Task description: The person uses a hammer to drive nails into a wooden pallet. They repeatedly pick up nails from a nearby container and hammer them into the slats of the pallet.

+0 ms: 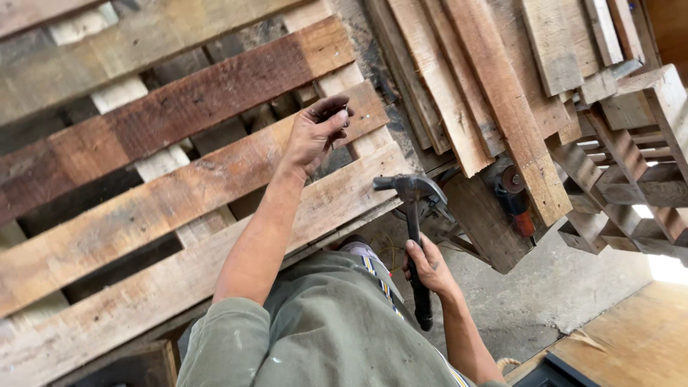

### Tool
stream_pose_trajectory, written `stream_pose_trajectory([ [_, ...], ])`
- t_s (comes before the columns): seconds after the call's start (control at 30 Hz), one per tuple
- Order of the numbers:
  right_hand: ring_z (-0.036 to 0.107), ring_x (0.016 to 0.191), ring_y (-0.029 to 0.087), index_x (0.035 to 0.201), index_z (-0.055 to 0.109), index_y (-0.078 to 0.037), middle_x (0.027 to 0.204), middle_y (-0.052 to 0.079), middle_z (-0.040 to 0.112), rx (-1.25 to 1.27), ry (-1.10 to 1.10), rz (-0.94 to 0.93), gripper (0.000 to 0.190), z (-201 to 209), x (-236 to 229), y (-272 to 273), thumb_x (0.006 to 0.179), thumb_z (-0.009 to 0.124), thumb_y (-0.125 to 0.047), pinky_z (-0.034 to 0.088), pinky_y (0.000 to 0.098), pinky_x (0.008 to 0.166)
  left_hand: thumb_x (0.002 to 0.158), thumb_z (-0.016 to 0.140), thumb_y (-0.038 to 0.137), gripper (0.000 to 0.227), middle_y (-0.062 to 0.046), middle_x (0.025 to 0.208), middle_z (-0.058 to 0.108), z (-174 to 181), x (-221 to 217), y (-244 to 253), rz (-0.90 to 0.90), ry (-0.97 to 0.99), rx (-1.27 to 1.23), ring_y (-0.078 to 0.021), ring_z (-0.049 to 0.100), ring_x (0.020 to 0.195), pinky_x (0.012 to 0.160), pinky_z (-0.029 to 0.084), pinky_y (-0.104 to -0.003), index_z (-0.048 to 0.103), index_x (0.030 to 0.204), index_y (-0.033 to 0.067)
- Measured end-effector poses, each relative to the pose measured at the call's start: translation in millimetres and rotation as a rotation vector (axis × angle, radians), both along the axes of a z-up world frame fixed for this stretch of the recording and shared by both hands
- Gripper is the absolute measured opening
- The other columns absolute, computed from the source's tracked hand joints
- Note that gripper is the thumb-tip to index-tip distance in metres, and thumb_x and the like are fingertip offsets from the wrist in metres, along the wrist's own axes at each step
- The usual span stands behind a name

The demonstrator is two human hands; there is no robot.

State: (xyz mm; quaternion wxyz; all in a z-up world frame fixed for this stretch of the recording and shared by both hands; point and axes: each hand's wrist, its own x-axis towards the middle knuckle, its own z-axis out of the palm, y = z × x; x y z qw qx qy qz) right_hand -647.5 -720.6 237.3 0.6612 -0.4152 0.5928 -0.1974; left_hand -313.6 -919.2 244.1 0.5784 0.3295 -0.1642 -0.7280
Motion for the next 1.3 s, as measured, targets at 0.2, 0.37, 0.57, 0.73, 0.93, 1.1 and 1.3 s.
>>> stream_pose_trajectory([
  [0.2,0.06,0.051,0.013,0.104,0.055,-0.008,0.067,0.004,0.061,0.097,-0.051,-0.065,0.03,5.6,2.9,-4.6,0.103,0.054,-0.038,0.05,0.0272,0.048,0.089,0.076,-0.004,0.037,-0.013,0.114,0.075,2.3,5.7,-19.4,-0.096,-0.082,-0.085,-0.0144,0.074,0.096,0.081,0.063,-0.028,0.072,0.125,0.005],
  [0.37,0.059,0.052,0.012,0.112,0.059,-0.01,0.066,0.003,0.06,0.163,-0.023,-0.093,0.031,9.9,-1.7,-10.4,0.101,0.054,-0.038,0.051,0.0269,0.049,0.102,0.068,0.023,0.02,-0.009,0.1,0.076,-20.5,-13.3,-45.5,0.091,-0.889,-0.238,-0.0118,0.068,0.076,0.058,0.059,-0.025,0.078,0.109,0.007],
  [0.57,0.058,0.051,0.013,0.109,0.056,-0.006,0.066,0.004,0.06,0.137,-0.042,-0.056,0.03,30.5,-1.2,-23.6,0.101,0.057,-0.035,0.049,0.0278,0.048,0.101,0.065,0.042,0.032,0.002,0.083,0.066,-56.1,-28.3,-61.7,0.119,-1.561,-0.47,-0.0089,0.057,0.066,0.047,0.047,-0.024,0.079,0.098,0.0129],
  [0.73,0.062,0.053,0.014,0.1,0.053,-0.005,0.066,0.003,0.062,-0.044,-0.025,0.016,0.026,63.8,9.7,-55.3,0.104,0.055,-0.031,0.053,0.028,0.048,0.099,0.07,0.044,0.029,0.005,0.078,0.065,-74.3,-32.1,-65.4,0.104,-1.712,-0.454,-0.0081,0.055,0.06,0.045,0.044,-0.026,0.08,0.094,0.0161],
  [0.93,0.065,0.057,0.015,0.101,0.05,-0.004,0.07,0.004,0.064,-0.735,0.365,0.178,0.023,112.0,40.0,-122.8,0.109,0.05,-0.025,0.052,0.0342,0.049,0.095,0.075,0.039,0.02,0.006,0.082,0.072,-69.2,-31.7,-65.1,0.185,-1.743,-0.522,-0.0068,0.06,0.064,0.049,0.049,-0.023,0.081,0.094,0.0196],
  [1.1,0.059,0.052,0.021,0.102,0.049,0.001,0.066,0.01,0.06,-0.804,0.552,0.339,0.027,122.7,79.8,-172.9,0.109,0.054,-0.024,0.047,0.0386,0.046,0.094,0.074,0.031,0.012,0.009,0.085,0.075,-65.7,-32.8,-64.4,0.184,-1.735,-0.54,-0.0066,0.062,0.063,0.05,0.05,-0.023,0.081,0.1,0.023],
  [1.3,0.06,0.049,0.025,0.099,0.051,-0.004,0.06,0.012,0.06,-0.669,0.561,0.352,0.025,133.3,89.2,-185.2,0.108,0.055,-0.027,0.047,0.042,0.044,0.094,0.075,0.026,0.011,0.009,0.084,0.076,-67.4,-32.9,-63.2,0.1,-1.748,-0.463,-0.008,0.061,0.061,0.048,0.05,-0.025,0.082,0.103,0.0271],
])
